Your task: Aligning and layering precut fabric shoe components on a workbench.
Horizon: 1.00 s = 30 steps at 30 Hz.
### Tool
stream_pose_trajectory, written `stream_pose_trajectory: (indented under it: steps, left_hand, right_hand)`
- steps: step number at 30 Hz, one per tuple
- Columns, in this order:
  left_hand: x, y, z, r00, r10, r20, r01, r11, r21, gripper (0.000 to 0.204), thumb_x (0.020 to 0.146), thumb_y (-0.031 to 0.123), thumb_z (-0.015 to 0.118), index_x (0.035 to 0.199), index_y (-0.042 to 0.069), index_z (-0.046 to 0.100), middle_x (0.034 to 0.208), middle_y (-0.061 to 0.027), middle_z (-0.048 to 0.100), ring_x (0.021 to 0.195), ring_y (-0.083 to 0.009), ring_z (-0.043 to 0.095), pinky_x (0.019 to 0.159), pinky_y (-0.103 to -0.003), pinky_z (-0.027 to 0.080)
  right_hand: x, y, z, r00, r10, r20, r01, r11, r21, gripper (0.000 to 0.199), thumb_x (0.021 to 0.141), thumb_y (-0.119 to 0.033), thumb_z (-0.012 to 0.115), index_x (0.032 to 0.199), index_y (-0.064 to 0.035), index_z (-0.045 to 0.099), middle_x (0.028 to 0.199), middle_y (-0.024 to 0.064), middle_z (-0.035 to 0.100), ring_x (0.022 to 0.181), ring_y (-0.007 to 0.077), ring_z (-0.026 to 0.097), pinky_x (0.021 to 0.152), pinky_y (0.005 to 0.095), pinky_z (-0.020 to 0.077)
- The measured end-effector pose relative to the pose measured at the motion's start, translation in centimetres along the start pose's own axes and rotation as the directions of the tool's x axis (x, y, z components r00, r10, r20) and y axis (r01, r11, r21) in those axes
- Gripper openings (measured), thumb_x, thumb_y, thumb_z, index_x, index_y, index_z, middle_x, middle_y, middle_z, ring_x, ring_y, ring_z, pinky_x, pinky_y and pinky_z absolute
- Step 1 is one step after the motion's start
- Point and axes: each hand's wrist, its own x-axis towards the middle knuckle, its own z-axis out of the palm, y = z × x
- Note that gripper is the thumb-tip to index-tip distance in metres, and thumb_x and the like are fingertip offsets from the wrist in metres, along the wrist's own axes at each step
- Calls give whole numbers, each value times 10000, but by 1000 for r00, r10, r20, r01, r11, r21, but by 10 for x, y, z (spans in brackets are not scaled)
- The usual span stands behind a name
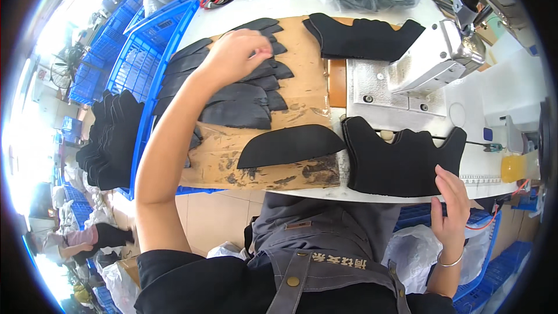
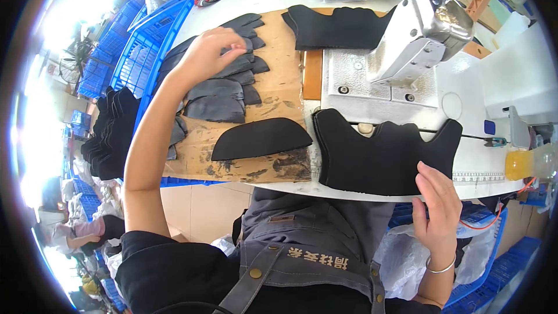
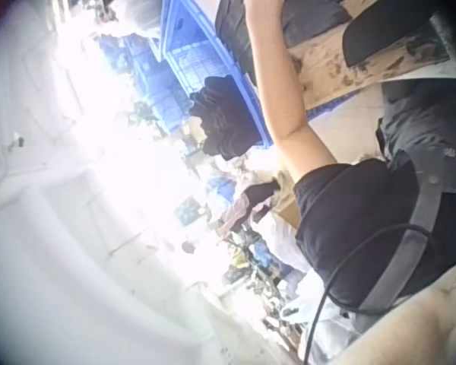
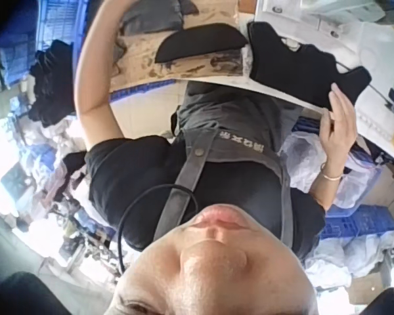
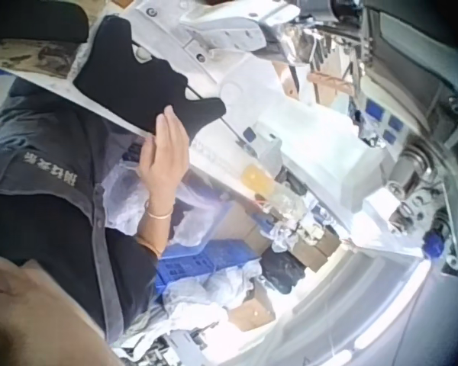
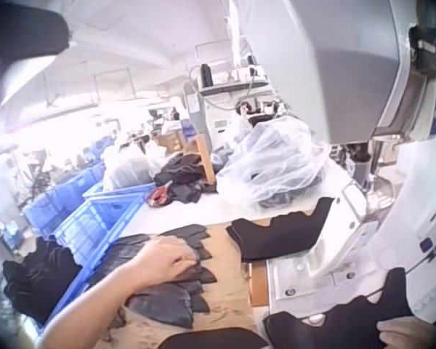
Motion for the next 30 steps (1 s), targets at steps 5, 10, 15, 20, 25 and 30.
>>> stream_pose_trajectory:
  steps: [5, 10, 15, 20, 25, 30]
  left_hand:
    - [-14, -14, 5, 990, -140, 19, 140, 990, 23, 202, 823, 259, 689, 841, 66, 630, 829, -53, 642, 848, -253, 622, 749, -377, 488]
    - [-4, -23, 23, 1000, 3, -22, 1, 983, 181, 204, 799, 241, 691, 917, 92, 617, 928, -48, 627, 889, -236, 602, 823, -371, 447]
    - [3, -16, 23, 995, -16, 97, -19, 937, 348, 179, 777, 226, 677, 879, 89, 627, 887, -46, 617, 898, -238, 606, 836, -371, 451]
    - [-2, -21, 23, 987, -159, -22, 160, 977, 138, 192, 770, 197, 682, 882, 41, 676, 848, -58, 664, 790, -231, 641, 762, -365, 501]
    - [-7, -40, 24, 877, -473, 87, 463, 783, -415, 231, 822, 189, 716, 959, 5, 699, 836, -56, 706, 740, -114, 632, 691, -271, 508]
    - [-14, -52, 35, 879, -474, 53, 444, 774, -452, 235, 839, 206, 713, 965, 8, 700, 811, -47, 695, 681, -90, 575, 650, -273, 485]
  right_hand:
    - [8, -3, 9, 999, -46, -10, 47, 998, 35, 344, 773, 19, 608, 1117, 21, 597, 1152, 192, 633, 1001, 360, 632, 860, 414, 515]
    - [9, -10, 10, 997, -74, -20, 75, 996, 53, 304, 789, 0, 611, 1092, 29, 608, 1111, 192, 649, 955, 351, 648, 824, 406, 529]
    - [-1, -10, 6, 1000, -2, -3, 2, 998, 58, 285, 822, 7, 579, 1107, 11, 602, 1123, 179, 652, 989, 345, 630, 859, 403, 499]
    - [3, -11, 8, 999, -41, -27, 42, 998, 55, 318, 758, 28, 626, 1076, 32, 617, 1071, 187, 663, 904, 343, 654, 782, 397, 531]
    - [4, -12, 11, 998, -62, -28, 64, 995, 77, 318, 754, 26, 634, 1072, 29, 618, 1055, 184, 667, 882, 338, 657, 762, 390, 533]
    - [1, -14, 11, 999, -32, -5, 32, 993, 113, 330, 757, 42, 614, 1085, 10, 611, 1079, 179, 668, 905, 342, 652, 789, 398, 518]
